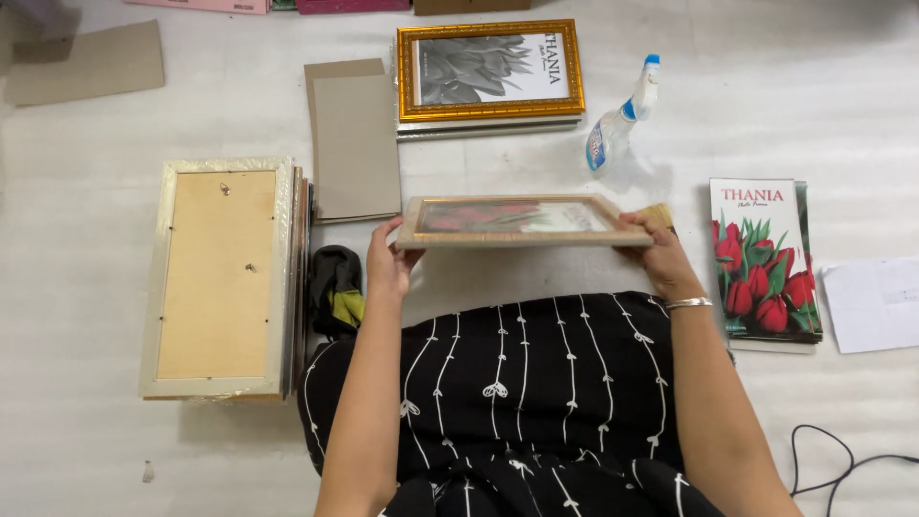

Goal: Cleaning the glass and assembling the components of a picture frame with artwork and backing.

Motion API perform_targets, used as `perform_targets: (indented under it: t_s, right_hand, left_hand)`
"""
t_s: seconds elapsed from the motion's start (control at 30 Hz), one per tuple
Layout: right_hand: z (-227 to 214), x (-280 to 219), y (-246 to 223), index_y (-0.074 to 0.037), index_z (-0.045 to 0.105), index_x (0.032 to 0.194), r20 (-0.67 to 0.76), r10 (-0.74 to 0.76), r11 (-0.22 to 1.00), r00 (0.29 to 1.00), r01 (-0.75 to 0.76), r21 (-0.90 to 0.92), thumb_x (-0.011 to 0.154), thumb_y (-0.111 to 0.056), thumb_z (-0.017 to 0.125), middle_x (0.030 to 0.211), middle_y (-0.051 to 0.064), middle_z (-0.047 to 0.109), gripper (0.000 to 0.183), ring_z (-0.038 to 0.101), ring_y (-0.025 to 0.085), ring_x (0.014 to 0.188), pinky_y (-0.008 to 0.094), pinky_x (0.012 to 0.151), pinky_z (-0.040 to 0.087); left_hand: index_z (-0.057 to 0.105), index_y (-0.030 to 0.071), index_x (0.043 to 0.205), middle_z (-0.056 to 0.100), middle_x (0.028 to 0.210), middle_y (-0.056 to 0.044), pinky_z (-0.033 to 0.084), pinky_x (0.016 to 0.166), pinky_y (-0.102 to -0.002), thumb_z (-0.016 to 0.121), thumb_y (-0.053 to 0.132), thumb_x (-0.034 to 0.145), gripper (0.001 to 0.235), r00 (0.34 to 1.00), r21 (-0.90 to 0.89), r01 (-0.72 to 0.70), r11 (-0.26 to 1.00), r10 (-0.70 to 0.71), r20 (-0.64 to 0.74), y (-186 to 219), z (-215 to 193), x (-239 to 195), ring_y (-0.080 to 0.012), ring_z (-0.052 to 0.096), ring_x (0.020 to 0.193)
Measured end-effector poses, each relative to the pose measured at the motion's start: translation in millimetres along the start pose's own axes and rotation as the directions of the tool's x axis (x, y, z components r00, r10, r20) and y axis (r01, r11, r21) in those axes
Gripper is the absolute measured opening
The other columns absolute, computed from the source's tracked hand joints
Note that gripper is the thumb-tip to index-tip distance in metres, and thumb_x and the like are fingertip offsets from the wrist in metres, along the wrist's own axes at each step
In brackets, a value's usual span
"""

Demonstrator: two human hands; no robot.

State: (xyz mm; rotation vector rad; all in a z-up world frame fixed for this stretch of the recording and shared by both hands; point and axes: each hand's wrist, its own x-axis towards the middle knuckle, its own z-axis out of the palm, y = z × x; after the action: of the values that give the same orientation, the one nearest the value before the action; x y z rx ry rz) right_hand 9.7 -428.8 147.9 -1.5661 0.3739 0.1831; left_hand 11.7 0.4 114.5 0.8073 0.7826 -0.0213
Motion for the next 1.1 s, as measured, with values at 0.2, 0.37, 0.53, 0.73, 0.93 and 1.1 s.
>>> perform_targets:
  t_s: [0.2, 0.37, 0.53, 0.73, 0.93, 1.1]
  right_hand:
    - [-73, 50, 101, -0.013, 0.053, 0.149, 0.276, 0.177, 0.794, 0.945, -0.303, 0.528, 0.089, -0.014, 0.05, 0.139, 0.024, 0.06, 0.06, 0.069, 0.038, 0.115, 0.055, 0.094, 0.057]
    - [-66, 65, 152, -0.007, 0.059, 0.139, 0.195, 0.277, 0.855, 0.941, -0.334, 0.397, 0.096, -0.019, 0.062, 0.134, 0.019, 0.064, 0.044, 0.068, 0.031, 0.114, 0.053, 0.096, 0.054]
    - [-47, 54, 142, -0.011, 0.061, 0.138, 0.16, 0.323, 0.884, 0.933, -0.357, 0.301, 0.1, -0.015, 0.061, 0.126, 0.022, 0.066, 0.038, 0.068, 0.034, 0.111, 0.048, 0.097, 0.055]
    - [-47, 79, 178, -0.016, 0.062, 0.133, 0.149, 0.385, 0.87, 0.911, -0.412, 0.27, 0.101, -0.014, 0.062, 0.118, 0.017, 0.07, 0.032, 0.068, 0.029, 0.108, 0.041, 0.096, 0.056]
    - [-34, 76, 175, -0.018, 0.059, 0.128, 0.063, 0.351, 0.909, 0.934, -0.357, 0.214, 0.098, -0.007, 0.061, 0.11, 0.011, 0.07, 0.032, 0.07, 0.025, 0.099, 0.039, 0.088, 0.059]
    - [-11, 65, 149, -0.016, 0.051, 0.139, -0.041, 0.268, 0.947, 0.963, -0.255, 0.196, 0.093, 0.001, 0.054, 0.113, 0.013, 0.066, 0.049, 0.068, 0.026, 0.1, 0.038, 0.088, 0.058]
  left_hand:
    - [0.061, 0.006, 0.136, 0.055, 0.132, -0.031, 0.055, 0.093, -0.061, 0.08, 0.019, 0.09, 0.051, 0.994, 0.144, 0.111, 0.983, -0.113, 0.002, -49, -71, 71, -0.0438, 0.061, 0.119]
    - [0.055, 0.007, 0.142, 0.052, 0.141, -0.031, 0.049, 0.099, -0.064, 0.073, 0.015, 0.096, 0.05, 0.981, 0.094, 0.175, 0.98, -0.181, 0.062, -73, -100, 86, -0.046, 0.055, 0.128]
    - [0.053, 0.011, 0.144, 0.059, 0.131, -0.026, 0.051, 0.098, -0.062, 0.069, 0.011, 0.096, 0.05, 0.987, 0.089, 0.152, 0.984, -0.156, 0.033, -81, -105, 94, -0.0429, 0.059, 0.122]
    - [0.057, 0.011, 0.139, 0.066, 0.123, -0.022, 0.053, 0.094, -0.059, 0.065, 0.006, 0.095, 0.045, 0.987, 0.174, 0.161, 0.972, -0.163, -0.002, -115, -131, 147, -0.0395, 0.063, 0.116]
    - [0.063, 0.017, 0.134, 0.069, 0.103, -0.002, 0.052, 0.083, -0.036, 0.068, 0.014, 0.089, 0.045, 0.989, 0.366, 0.147, 0.919, -0.125, -0.085, -103, -107, 116, -0.0199, 0.065, 0.097]
    - [0.064, 0.021, 0.13, 0.069, 0.114, -0.008, 0.05, 0.087, -0.039, 0.072, 0.022, 0.09, 0.041, 0.989, 0.451, 0.114, 0.885, -0.06, -0.134, -123, -115, 129, -0.0261, 0.062, 0.108]
